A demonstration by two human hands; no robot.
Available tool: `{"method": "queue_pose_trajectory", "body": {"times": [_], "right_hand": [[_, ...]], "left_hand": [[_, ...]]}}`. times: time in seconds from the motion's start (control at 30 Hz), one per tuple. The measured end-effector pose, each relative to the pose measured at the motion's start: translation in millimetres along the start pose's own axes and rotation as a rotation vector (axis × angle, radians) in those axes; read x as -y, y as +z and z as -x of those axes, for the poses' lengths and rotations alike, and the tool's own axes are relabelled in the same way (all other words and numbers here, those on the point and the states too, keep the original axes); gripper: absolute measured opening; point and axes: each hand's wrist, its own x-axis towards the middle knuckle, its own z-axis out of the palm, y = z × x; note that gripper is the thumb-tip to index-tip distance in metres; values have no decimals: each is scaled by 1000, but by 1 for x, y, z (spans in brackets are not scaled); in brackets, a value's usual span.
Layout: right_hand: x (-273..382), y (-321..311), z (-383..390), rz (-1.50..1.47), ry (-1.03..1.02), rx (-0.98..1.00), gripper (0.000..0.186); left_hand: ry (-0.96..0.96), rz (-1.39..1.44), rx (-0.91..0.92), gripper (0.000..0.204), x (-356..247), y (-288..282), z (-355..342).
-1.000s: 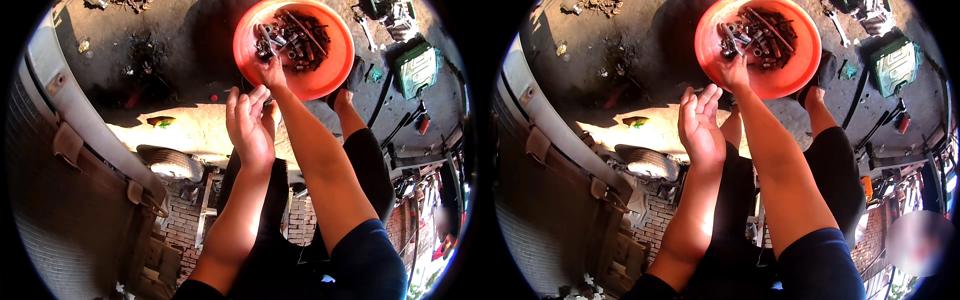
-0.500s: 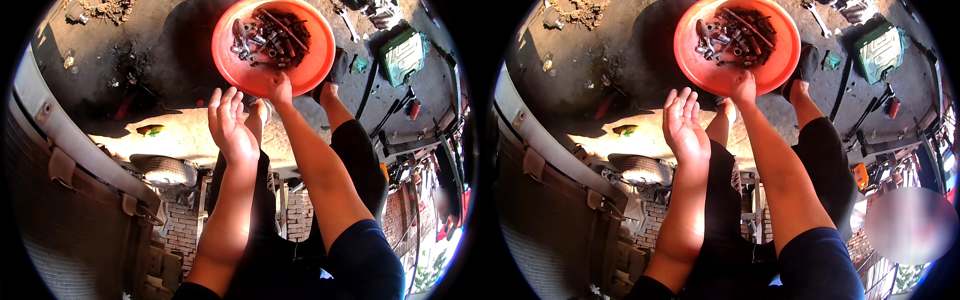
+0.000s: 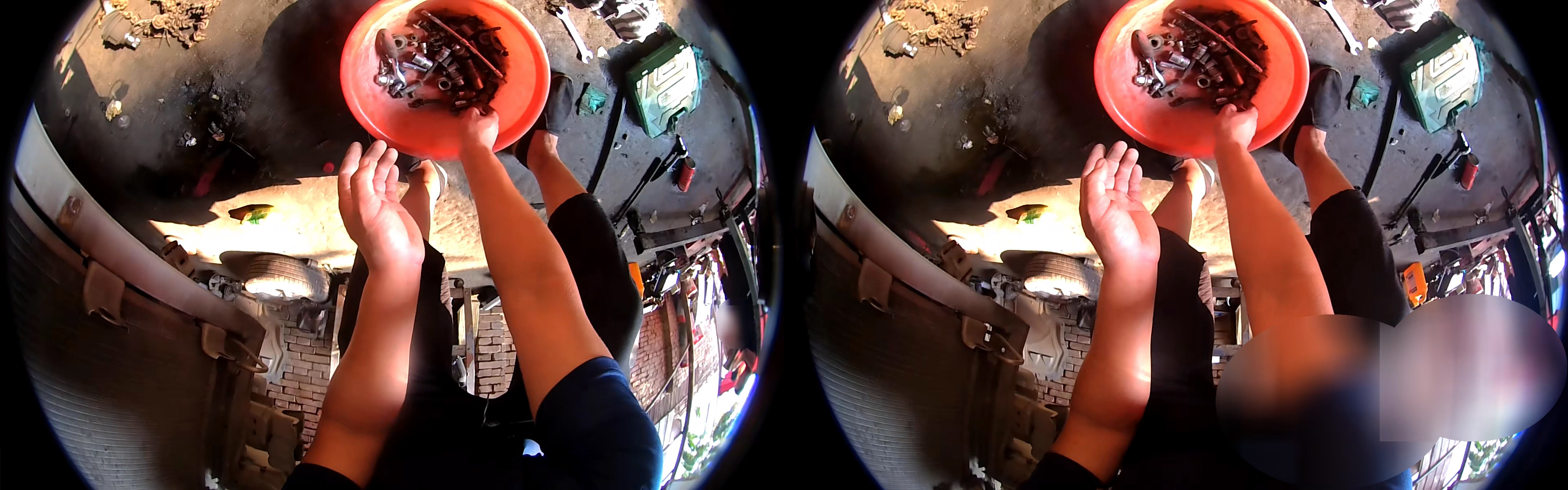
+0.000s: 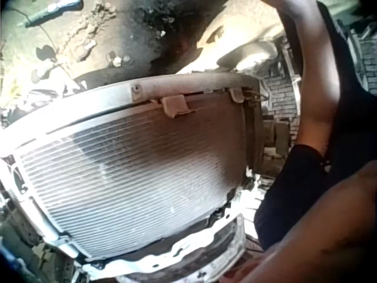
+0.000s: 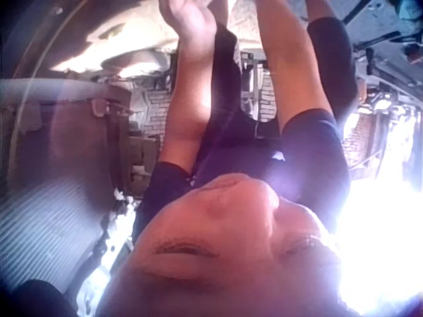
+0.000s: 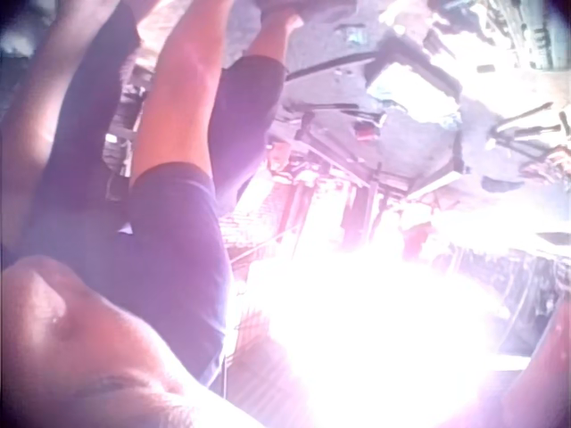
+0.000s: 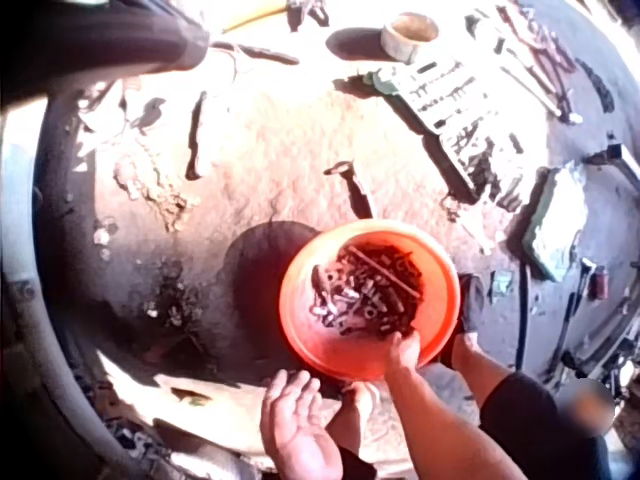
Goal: The person works on the front section of a car, first manipulating a red bucket of fasteners and then positioning a large metal support beam onto the front chassis.
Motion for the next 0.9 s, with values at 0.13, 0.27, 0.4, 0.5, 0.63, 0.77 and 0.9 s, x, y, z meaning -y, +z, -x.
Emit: {"method": "queue_pose_trajectory", "body": {"times": [0.13,0.27,0.4,0.5,0.63,0.77,0.9], "right_hand": [[-3,5,-1,62,-54,9,46],[-2,-2,4,-67,-192,228,37],[8,-17,6,34,-157,218,26],[18,-20,3,66,-114,-1,24],[28,-11,-15,138,-147,-90,24],[30,-7,-35,360,-111,19,28],[29,-10,-38,324,-143,-1,27]], "left_hand": [[-8,-13,3,48,1,1,0],[-4,-18,9,47,2,1,0],[-6,-13,28,46,2,3,1],[-18,-12,36,46,1,5,2],[-8,-38,54,48,2,7,5],[-13,-48,78,47,1,7,8],[-41,38,108,46,-1,8,9]]}}
